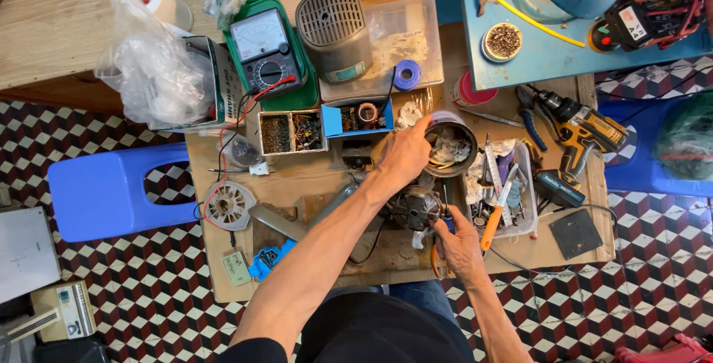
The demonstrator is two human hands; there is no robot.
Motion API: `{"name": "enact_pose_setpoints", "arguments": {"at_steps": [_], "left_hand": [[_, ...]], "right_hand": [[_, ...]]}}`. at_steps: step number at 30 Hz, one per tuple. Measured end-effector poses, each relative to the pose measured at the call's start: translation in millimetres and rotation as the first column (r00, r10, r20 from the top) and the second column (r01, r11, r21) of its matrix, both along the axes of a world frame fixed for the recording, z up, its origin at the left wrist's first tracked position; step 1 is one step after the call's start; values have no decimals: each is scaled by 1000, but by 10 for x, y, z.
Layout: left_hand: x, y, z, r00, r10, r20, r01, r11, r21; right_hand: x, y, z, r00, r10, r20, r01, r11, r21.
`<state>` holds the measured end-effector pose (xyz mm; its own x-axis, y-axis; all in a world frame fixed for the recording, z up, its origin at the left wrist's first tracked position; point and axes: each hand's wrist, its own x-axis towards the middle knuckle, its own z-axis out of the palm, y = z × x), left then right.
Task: The person unpacks a small electrical component from a plastic bag, then uses pliers to strip and adjust wires on the component. They repeatedly reposition the component and wires on the workbench while manipulating them with both hands.
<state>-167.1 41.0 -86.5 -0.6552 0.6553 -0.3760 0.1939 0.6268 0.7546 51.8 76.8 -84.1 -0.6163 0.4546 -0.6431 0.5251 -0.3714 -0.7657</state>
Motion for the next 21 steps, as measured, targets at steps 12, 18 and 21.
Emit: {"name": "enact_pose_setpoints", "arguments": {"at_steps": [12,18,21], "left_hand": [[55,-114,-534,995,13,94,1,988,-154],[120,-492,-392,971,81,224,-105,990,96],[279,-705,-249,957,-6,291,-32,992,125]], "right_hand": [[-178,256,-79,999,45,-10,-44,997,69],[-398,482,-209,999,47,2,-47,996,72],[-458,572,-246,993,119,-13,-115,980,164]]}}
